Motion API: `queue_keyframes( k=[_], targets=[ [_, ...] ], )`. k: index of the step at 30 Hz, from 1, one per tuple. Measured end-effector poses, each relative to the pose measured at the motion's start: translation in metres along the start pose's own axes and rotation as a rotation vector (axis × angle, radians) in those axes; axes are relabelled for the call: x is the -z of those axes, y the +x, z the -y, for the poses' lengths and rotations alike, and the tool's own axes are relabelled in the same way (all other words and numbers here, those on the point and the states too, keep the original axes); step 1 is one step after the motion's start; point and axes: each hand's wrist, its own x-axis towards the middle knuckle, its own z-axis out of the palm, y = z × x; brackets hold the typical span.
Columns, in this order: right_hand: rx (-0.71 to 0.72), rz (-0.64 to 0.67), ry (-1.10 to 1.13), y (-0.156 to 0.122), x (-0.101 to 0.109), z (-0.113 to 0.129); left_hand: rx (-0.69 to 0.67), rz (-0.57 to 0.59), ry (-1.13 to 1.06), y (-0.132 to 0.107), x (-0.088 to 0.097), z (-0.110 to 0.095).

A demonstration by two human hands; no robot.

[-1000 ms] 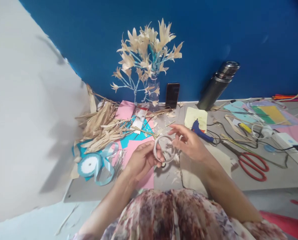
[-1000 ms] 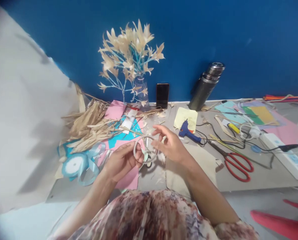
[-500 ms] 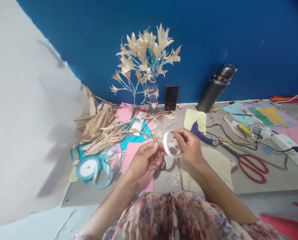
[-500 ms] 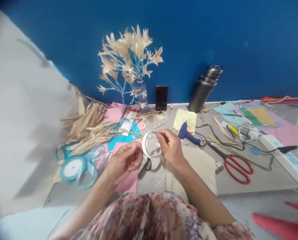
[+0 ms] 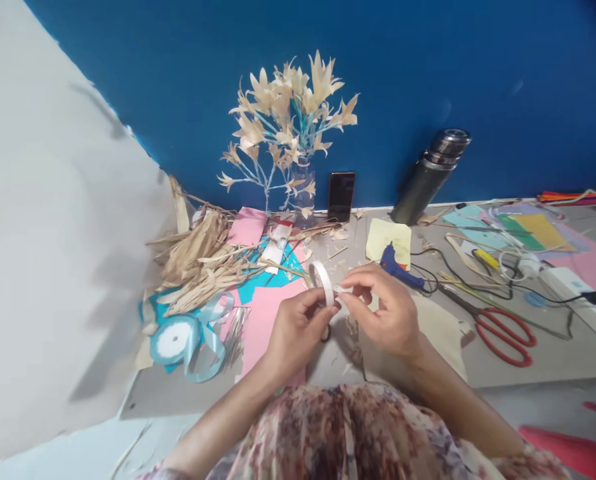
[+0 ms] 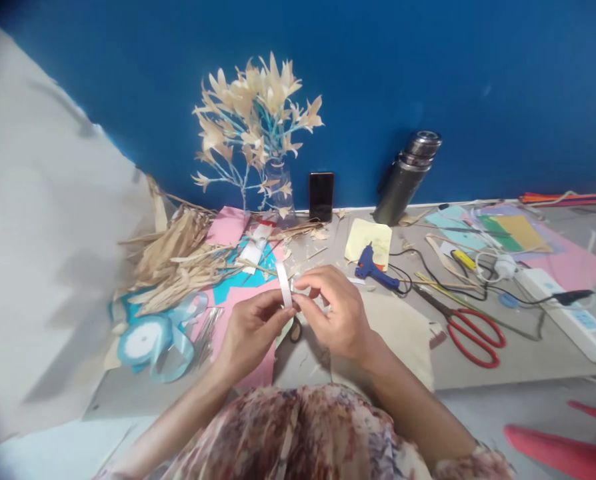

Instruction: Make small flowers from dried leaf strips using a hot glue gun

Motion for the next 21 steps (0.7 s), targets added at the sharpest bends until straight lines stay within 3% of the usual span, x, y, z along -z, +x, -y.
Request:
queue_keyframes(
  k=[5, 13, 18, 21],
  targets=[
    [0.042, 0.144, -0.054, 0.002, 0.0, -0.001, -0.208, 0.025, 0.352, -0.001, 0.004, 0.006],
    [0.037, 0.324, -0.156, 0.005, 0.006, -0.002, -0.323, 0.069, 0.492, -0.003, 0.009, 0.005],
    [0.043, 0.374, -0.028, -0.002, 0.01, 0.006, -0.176, -0.075, 0.269, -0.005, 0.011, -0.001],
    [-0.071, 0.257, 0.055, -0.007, 0.015, 0.006, -0.059, -0.006, 0.111, -0.006, 0.011, -0.003]
  ],
)
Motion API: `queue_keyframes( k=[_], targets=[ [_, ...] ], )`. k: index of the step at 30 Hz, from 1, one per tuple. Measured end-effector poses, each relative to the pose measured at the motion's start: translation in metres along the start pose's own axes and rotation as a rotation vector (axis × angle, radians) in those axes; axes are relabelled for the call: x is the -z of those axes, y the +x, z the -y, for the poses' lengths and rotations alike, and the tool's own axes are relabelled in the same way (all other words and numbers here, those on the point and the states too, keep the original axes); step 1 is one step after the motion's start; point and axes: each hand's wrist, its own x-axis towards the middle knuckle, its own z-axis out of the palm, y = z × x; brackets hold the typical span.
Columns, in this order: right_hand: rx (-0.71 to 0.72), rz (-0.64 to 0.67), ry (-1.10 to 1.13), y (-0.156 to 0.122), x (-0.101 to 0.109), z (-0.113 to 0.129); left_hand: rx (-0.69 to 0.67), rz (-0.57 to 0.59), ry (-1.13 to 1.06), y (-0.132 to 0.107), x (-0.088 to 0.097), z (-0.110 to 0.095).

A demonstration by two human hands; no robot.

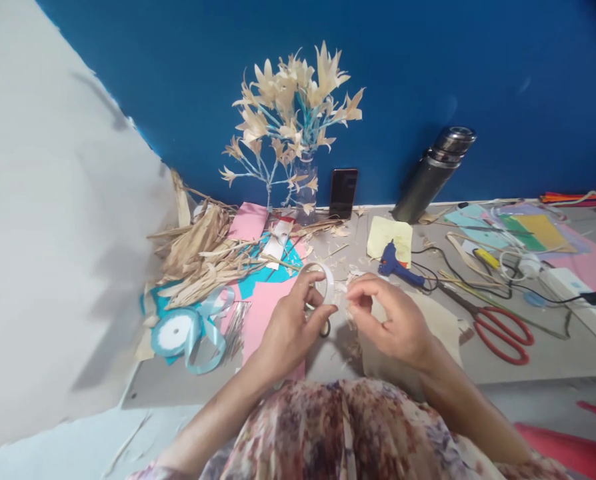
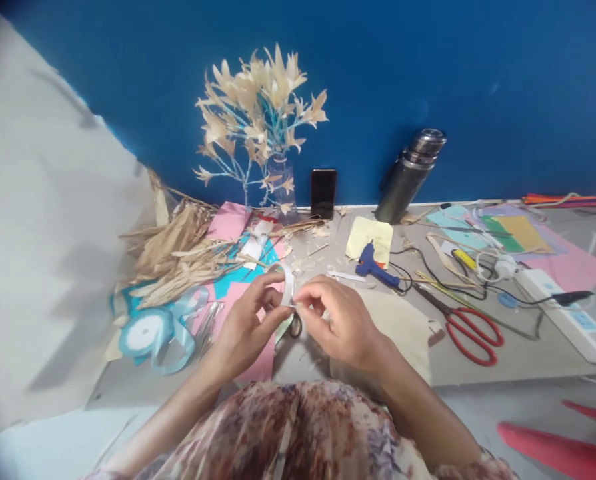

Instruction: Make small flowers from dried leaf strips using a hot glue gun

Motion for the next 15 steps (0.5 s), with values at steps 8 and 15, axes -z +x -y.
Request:
queue_keyframes(
  k=[8, 15],
  targets=[
    [-0.296, -0.32, 0.178, -0.002, 0.013, -0.009, 0.078, 0.236, -0.271, 0.001, 0.007, -0.003],
    [-0.378, -0.268, 0.28, -0.006, 0.011, -0.009, 0.323, 0.33, -0.418, 0.006, 0.001, 0.004]
  ],
)
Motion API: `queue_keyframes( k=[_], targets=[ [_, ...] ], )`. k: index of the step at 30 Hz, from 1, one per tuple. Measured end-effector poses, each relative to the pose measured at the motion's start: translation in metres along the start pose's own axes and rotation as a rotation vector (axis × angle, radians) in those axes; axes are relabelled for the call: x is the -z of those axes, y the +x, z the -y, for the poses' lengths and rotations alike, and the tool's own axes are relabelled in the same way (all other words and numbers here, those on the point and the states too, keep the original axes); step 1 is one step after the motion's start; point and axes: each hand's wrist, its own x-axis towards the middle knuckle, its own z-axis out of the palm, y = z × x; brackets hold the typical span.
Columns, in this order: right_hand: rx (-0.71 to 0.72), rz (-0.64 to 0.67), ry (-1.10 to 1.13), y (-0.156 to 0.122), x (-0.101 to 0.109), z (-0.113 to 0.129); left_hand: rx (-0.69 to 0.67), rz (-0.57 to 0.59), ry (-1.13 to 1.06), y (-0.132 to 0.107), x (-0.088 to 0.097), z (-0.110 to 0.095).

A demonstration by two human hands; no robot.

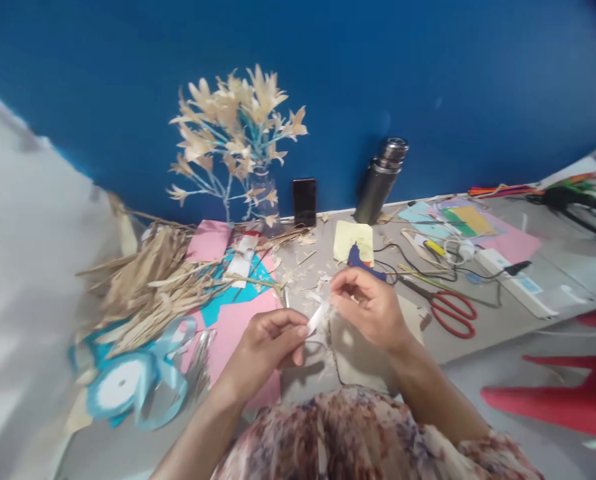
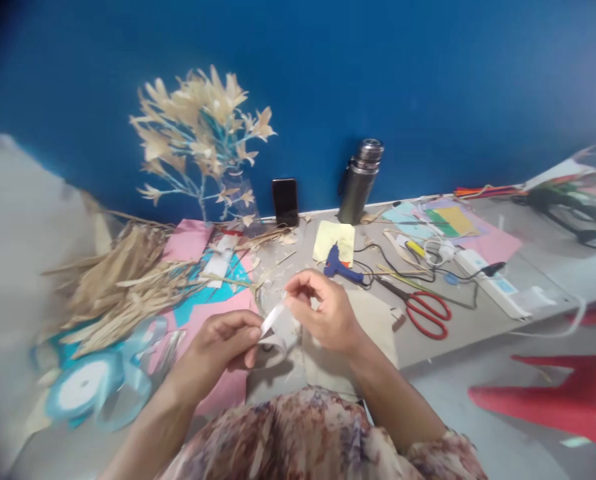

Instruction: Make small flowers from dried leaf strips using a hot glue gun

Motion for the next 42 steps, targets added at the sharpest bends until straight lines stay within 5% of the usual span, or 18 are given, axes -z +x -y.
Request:
queue_keyframes(
  k=[5, 11, 16, 20, 23, 27, 30, 35, 42],
  targets=[
    [-0.088, -0.102, -0.073, -0.003, 0.03, -0.025, -0.026, -0.201, 0.041, -0.004, 0.003, -0.004],
    [-0.192, -0.371, -0.71, -0.025, 0.117, -0.07, -0.03, -0.509, -0.092, -0.015, 0.002, -0.018],
    [-0.366, -0.35, -0.898, -0.042, 0.156, -0.084, -0.085, -0.673, -0.141, -0.02, 0.004, -0.031],
    [-0.307, -0.234, -0.831, -0.04, 0.126, -0.075, -0.166, -0.698, -0.158, -0.023, 0.014, -0.032],
    [-0.209, -0.07, -0.678, -0.034, 0.07, -0.059, -0.239, -0.669, -0.172, -0.027, 0.023, -0.03],
    [-0.057, 0.383, -0.648, -0.029, -0.013, -0.043, -0.271, -0.65, -0.167, -0.033, 0.031, -0.025],
    [0.076, 0.484, -0.727, -0.03, -0.048, -0.047, -0.259, -0.663, -0.145, -0.038, 0.035, -0.021],
    [0.104, 0.491, -0.884, -0.031, -0.062, -0.064, -0.258, -0.66, -0.149, -0.047, 0.046, -0.01],
    [-0.075, 0.478, -1.149, -0.012, -0.034, -0.065, -0.273, -0.632, -0.194, -0.052, 0.057, -0.005]
  ],
)
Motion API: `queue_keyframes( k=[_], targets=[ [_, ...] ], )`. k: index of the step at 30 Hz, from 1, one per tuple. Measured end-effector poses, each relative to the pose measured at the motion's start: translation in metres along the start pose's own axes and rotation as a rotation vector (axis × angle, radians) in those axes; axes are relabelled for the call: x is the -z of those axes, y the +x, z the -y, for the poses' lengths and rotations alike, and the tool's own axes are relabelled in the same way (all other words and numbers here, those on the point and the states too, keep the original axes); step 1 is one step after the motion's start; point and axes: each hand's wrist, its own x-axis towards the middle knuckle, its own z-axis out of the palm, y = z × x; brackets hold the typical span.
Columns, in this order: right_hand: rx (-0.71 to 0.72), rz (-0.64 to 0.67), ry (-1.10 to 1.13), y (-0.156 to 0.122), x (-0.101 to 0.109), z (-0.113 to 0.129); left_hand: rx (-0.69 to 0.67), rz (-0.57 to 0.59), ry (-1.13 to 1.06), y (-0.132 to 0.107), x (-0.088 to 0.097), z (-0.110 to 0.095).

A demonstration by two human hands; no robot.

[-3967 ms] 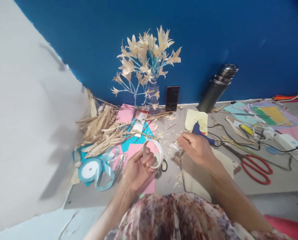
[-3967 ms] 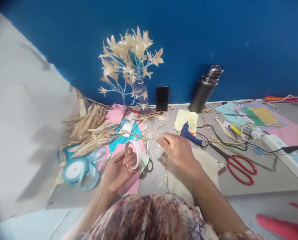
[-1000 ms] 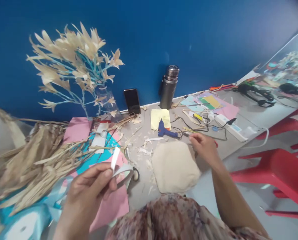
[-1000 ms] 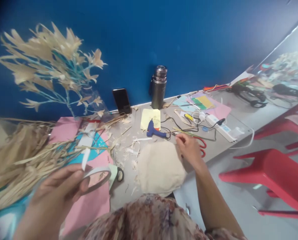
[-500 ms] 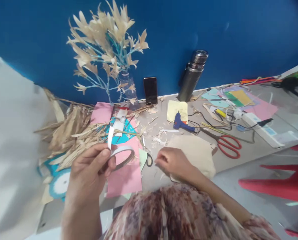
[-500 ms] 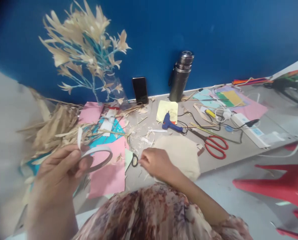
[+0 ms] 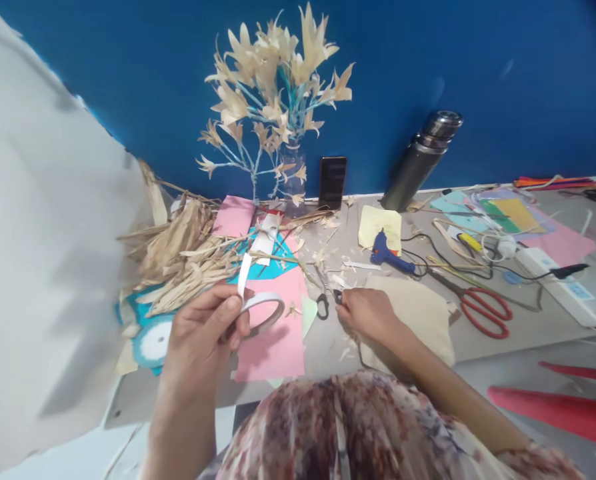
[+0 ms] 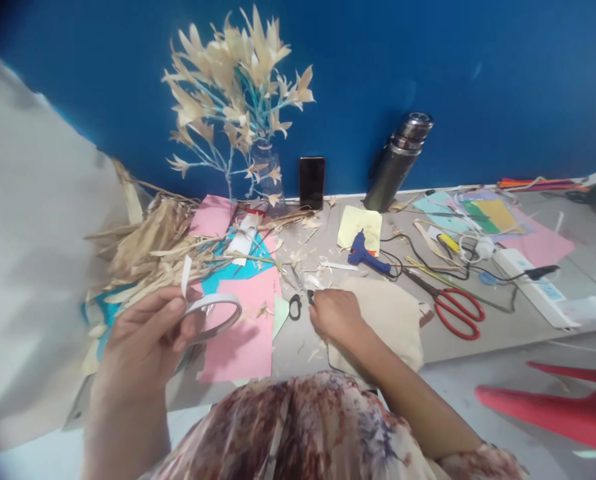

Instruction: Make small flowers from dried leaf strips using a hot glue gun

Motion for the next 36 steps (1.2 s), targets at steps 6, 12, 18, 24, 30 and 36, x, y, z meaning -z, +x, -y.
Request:
queue_keyframes(
  k=[6, 12, 18, 24, 30, 36],
  targets=[
    [-0.039, -0.07, -0.005, 0.01, 0.019, -0.02, 0.038, 0.054, -0.015, 0.0, -0.004, 0.001],
    [0.038, -0.141, 0.083, 0.008, 0.021, -0.058, 0.065, 0.049, 0.024, 0.002, -0.002, 0.004],
    [-0.033, -0.018, 0.018, -0.013, 0.023, -0.083, 0.085, 0.048, 0.047, 0.004, -0.007, 0.008],
    [-0.104, 0.084, -0.062, -0.018, 0.033, -0.06, 0.095, 0.109, 0.085, 0.004, -0.022, 0.01],
    [-0.145, 0.049, 0.101, -0.002, 0.03, -0.075, 0.11, 0.143, 0.111, 0.006, -0.034, 0.01],
    [-0.122, 0.089, 0.761, 0.0, 0.023, -0.114, 0.095, 0.153, 0.12, 0.01, -0.036, 0.012]
  ],
)
